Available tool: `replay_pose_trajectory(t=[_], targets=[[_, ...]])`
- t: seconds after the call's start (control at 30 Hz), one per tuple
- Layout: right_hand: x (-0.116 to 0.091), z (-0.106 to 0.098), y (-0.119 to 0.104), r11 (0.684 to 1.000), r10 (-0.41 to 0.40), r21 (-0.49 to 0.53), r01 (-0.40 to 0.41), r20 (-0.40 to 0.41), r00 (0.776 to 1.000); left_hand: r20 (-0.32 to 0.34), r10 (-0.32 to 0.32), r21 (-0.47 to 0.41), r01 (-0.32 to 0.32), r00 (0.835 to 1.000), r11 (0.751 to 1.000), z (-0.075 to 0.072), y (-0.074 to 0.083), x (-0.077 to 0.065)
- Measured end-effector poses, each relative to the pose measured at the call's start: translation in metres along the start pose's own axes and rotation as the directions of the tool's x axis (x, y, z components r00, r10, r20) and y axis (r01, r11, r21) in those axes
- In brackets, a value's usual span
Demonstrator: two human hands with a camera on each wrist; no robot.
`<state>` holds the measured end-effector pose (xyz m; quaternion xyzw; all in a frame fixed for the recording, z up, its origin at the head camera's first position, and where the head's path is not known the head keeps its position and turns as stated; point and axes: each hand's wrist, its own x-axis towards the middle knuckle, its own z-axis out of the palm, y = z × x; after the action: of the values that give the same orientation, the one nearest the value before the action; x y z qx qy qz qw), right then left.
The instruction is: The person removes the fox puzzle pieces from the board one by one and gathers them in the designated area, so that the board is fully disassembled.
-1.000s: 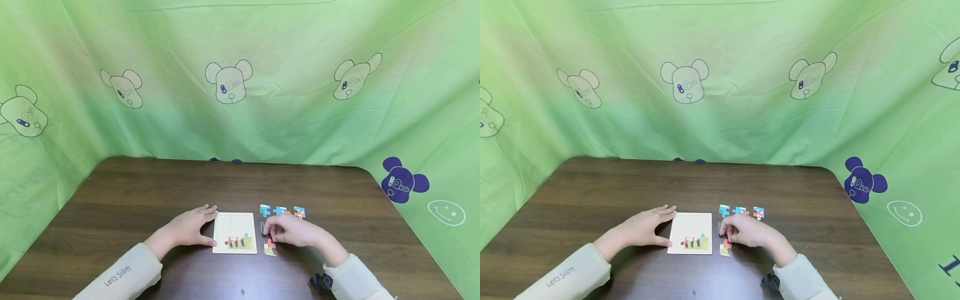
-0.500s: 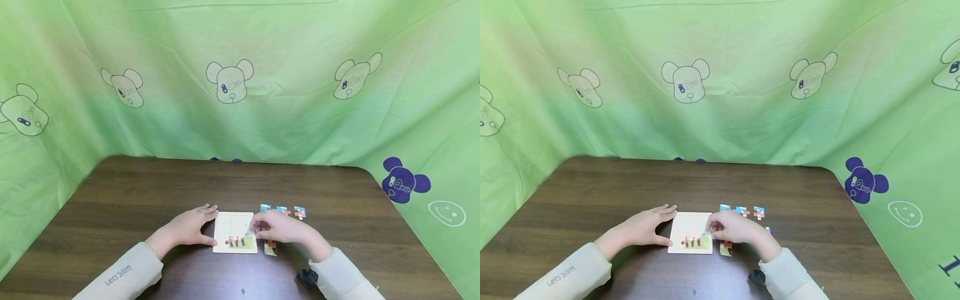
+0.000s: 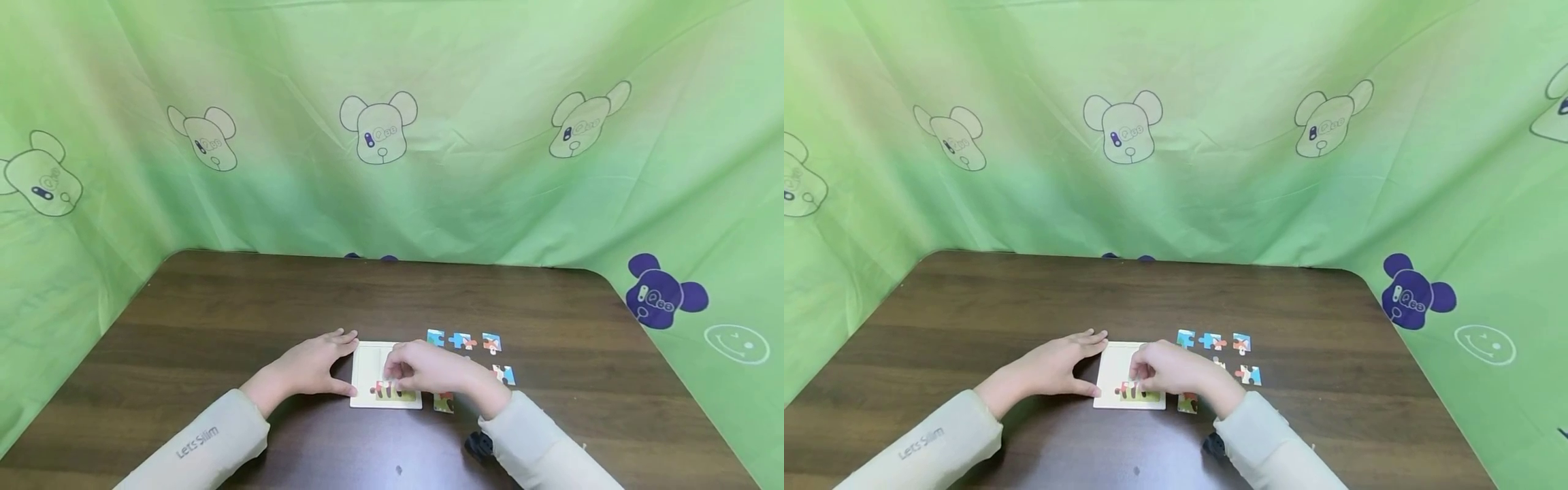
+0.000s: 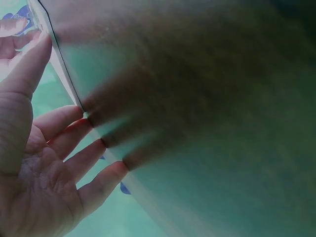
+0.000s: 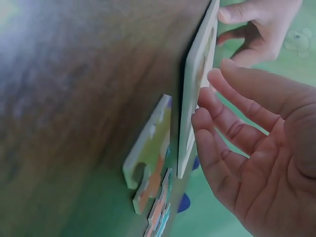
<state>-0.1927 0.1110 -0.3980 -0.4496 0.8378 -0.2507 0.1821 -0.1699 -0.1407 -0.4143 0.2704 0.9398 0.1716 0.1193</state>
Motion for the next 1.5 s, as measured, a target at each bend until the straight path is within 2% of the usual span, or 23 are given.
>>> replay_pose_trajectory(t=[0.3, 0.77, 1.5], targets=[[0.000, 0.009, 0.000, 0.997, 0.055, -0.056, -0.055, 0.002, 0.999, -0.005, -0.006, -0.001, 0.006, 1.000, 1.000, 0.001, 0.001, -0.001], [0.003, 0.012, -0.005, 0.990, 0.073, -0.123, -0.072, 0.002, 0.997, -0.024, 0.016, -0.011, -0.016, 1.000, 1.000, 0.005, -0.002, -0.001], [0.005, 0.008, -0.007, 0.998, 0.058, -0.027, -0.059, -0.028, 0.998, -0.016, 0.018, -0.010, -0.019, 1.000, 1.000, 0.002, -0.001, 0.000]])
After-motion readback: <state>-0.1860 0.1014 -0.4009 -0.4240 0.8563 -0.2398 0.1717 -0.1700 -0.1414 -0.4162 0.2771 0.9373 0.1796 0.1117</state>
